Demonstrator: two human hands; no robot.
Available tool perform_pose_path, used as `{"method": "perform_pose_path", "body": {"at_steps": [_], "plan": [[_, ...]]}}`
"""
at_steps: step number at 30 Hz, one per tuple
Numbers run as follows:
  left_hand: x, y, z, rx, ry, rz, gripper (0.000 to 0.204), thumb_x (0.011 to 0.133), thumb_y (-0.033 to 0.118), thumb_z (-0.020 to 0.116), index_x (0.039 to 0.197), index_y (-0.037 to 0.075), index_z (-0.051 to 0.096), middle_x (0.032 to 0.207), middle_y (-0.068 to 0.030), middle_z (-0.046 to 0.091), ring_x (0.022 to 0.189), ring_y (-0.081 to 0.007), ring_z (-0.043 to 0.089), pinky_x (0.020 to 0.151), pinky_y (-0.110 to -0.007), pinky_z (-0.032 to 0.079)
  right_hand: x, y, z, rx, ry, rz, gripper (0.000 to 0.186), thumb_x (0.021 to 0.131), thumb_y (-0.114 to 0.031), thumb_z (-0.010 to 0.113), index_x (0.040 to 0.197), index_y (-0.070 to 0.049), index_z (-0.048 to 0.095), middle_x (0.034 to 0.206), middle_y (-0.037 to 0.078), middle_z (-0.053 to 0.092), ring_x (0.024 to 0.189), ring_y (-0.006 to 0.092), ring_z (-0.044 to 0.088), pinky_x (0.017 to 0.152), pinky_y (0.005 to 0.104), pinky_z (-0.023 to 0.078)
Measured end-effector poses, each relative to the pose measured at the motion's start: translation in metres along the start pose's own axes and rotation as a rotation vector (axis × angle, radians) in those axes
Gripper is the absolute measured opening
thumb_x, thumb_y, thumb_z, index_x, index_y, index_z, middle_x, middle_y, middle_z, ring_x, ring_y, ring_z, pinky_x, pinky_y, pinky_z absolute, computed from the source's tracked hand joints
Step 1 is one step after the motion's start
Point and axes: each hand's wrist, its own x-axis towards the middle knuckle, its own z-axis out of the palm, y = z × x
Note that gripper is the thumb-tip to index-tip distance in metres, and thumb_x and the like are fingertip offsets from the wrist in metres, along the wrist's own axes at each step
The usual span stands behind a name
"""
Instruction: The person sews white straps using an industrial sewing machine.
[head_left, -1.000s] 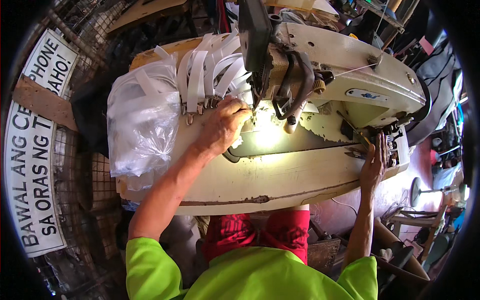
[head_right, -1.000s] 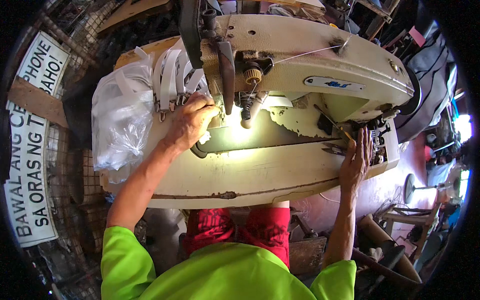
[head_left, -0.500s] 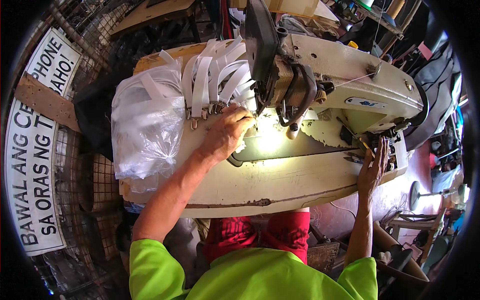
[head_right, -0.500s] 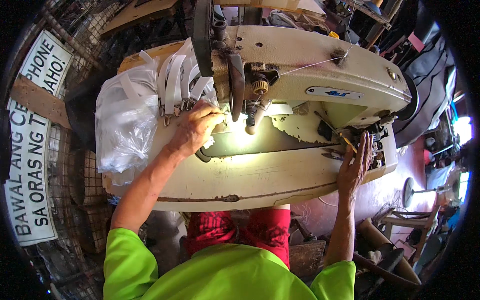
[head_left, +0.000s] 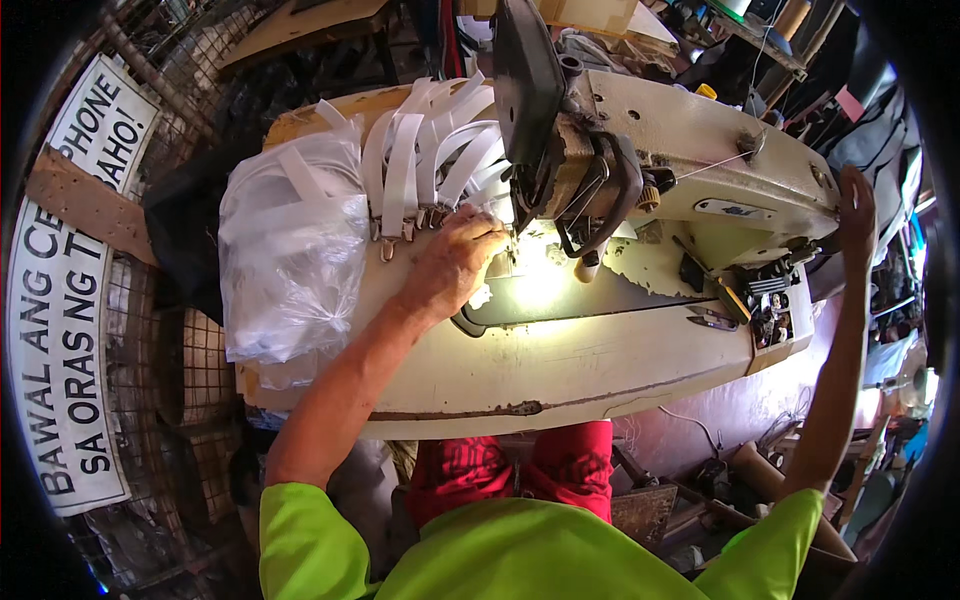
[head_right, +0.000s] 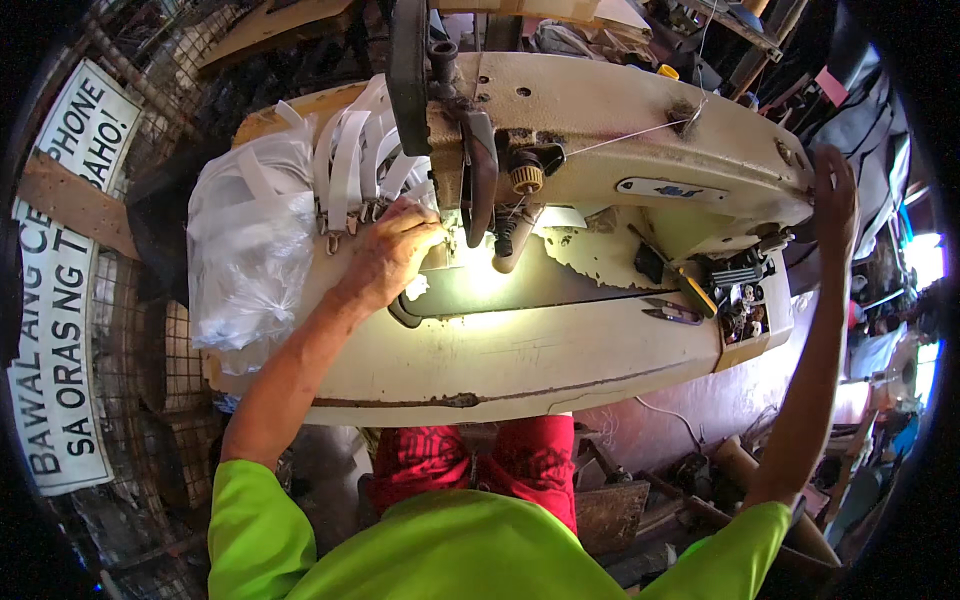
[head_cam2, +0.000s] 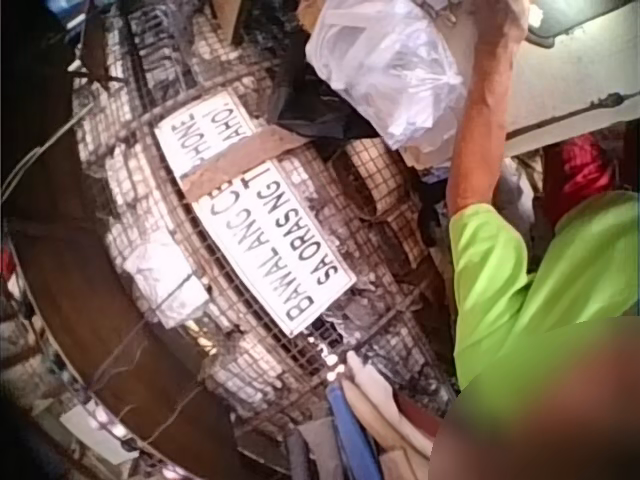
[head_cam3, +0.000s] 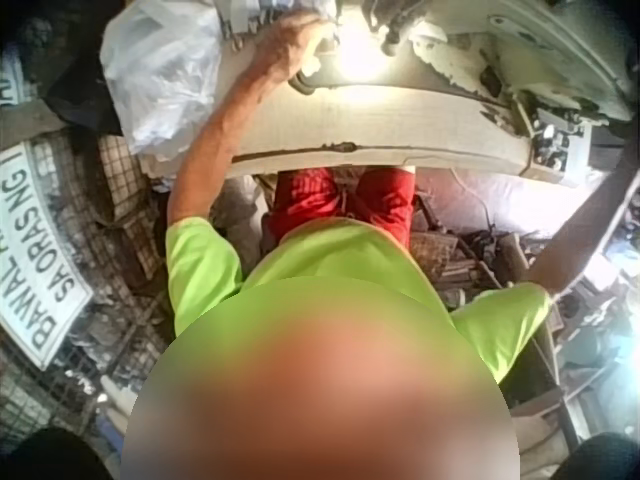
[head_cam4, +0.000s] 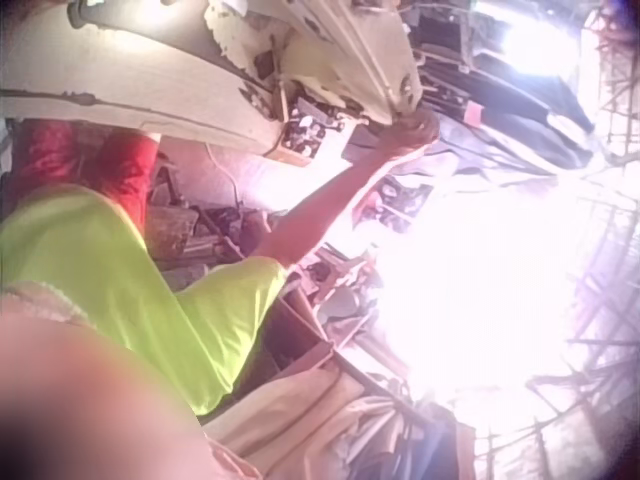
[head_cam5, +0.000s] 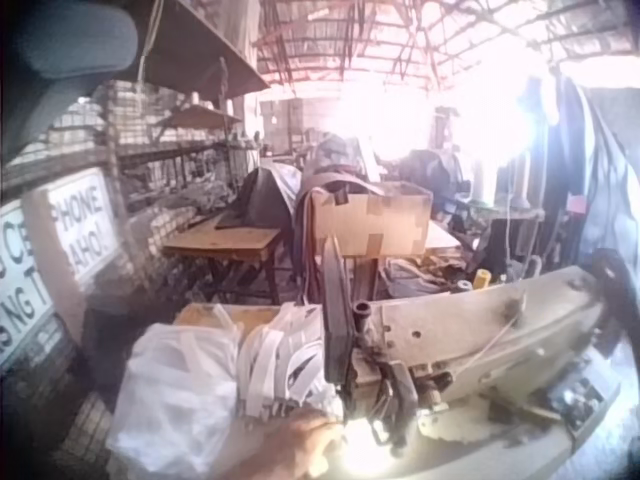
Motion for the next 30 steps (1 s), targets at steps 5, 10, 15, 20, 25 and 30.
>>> {"method": "perform_pose_path", "body": {"at_steps": [5, 10, 15, 20, 25, 30], "plan": [[0.003, 0.005, -0.001, 0.052, 0.021, -0.009, 0.025, 0.076, -0.002, 0.059, 0.099, 0.001, 0.067, 0.1, -0.0105, 0.064, 0.103, -0.0258, 0.059, 0.101, -0.04, 0.043, 0.047, 0.076, 0.024, -0.167, -0.117, -0.412, 0.035, 0.101, -0.025, 0.043, 0.114, -0.003, 0.066, 0.1, 0.017, 0.068, 0.096, 0.0299, 0.066, 0.089, 0.0352, 0.048], [0.004, 0.006, -0.005, 0.171, 0.062, 0.057, 0.023, 0.075, 0.002, 0.065, 0.098, -0.001, 0.064, 0.098, -0.0122, 0.063, 0.097, -0.0298, 0.057, 0.09, -0.04, 0.047, -0.089, 0.074, 0.053, 0.001, 0.177, 0.159, 0.028, 0.094, -0.016, 0.05, 0.116, -0.006, 0.064, 0.093, 0.015, 0.068, 0.083, 0.0258, 0.065, 0.072, 0.0393, 0.051], [0.005, 0.008, -0.001, 0.225, 0.12, 0.038, 0.022, 0.077, 0.004, 0.07, 0.096, -0.001, 0.06, 0.098, -0.0138, 0.062, 0.094, -0.031, 0.057, 0.084, -0.041, 0.048, -0.15, 0.067, 0.068, 0.174, 0.31, 0.271, 0.032, 0.102, -0.024, 0.047, 0.123, -0.003, 0.06, 0.109, 0.019, 0.063, 0.105, 0.031, 0.059, 0.089, 0.0406, 0.048], [0.004, 0.008, -0.001, 0.243, 0.161, 0.079, 0.024, 0.079, 0.007, 0.07, 0.099, -0.001, 0.059, 0.093, -0.0145, 0.06, 0.093, -0.0324, 0.056, 0.086, -0.043, 0.047, -0.063, 0.047, 0.035, 0.104, 0.33, -0.061, 0.034, 0.103, -0.028, 0.043, 0.121, -0.002, 0.057, 0.099, 0.012, 0.061, 0.089, 0.0211, 0.057, 0.078, 0.0334, 0.047], [0.003, 0.004, -0.001, 0.279, 0.135, 0.055, 0.025, 0.08, 0.01, 0.068, 0.102, 0.0, 0.06, 0.098, -0.0148, 0.059, 0.095, -0.0333, 0.055, 0.09, -0.044, 0.044, -0.088, -0.011, 0.061, 0.723, 0.527, 0.583, 0.041, 0.1, -0.043, 0.049, 0.1, -0.003, 0.058, 0.084, 0.004, 0.06, 0.076, 0.0134, 0.054, 0.069, 0.0293, 0.044], [0.002, 0.007, -0.002, 0.354, 0.083, 0.068, 0.027, 0.077, 0.008, 0.064, 0.103, 0.003, 0.06, 0.102, -0.0149, 0.055, 0.098, -0.0323, 0.052, 0.091, -0.045, 0.042, -0.035, 0.059, 0.036, 0.113, 0.288, -0.161, 0.034, 0.098, -0.032, 0.053, 0.113, -0.002, 0.058, 0.087, 0.008, 0.062, 0.078, 0.0182, 0.058, 0.071, 0.0322, 0.047]]}}
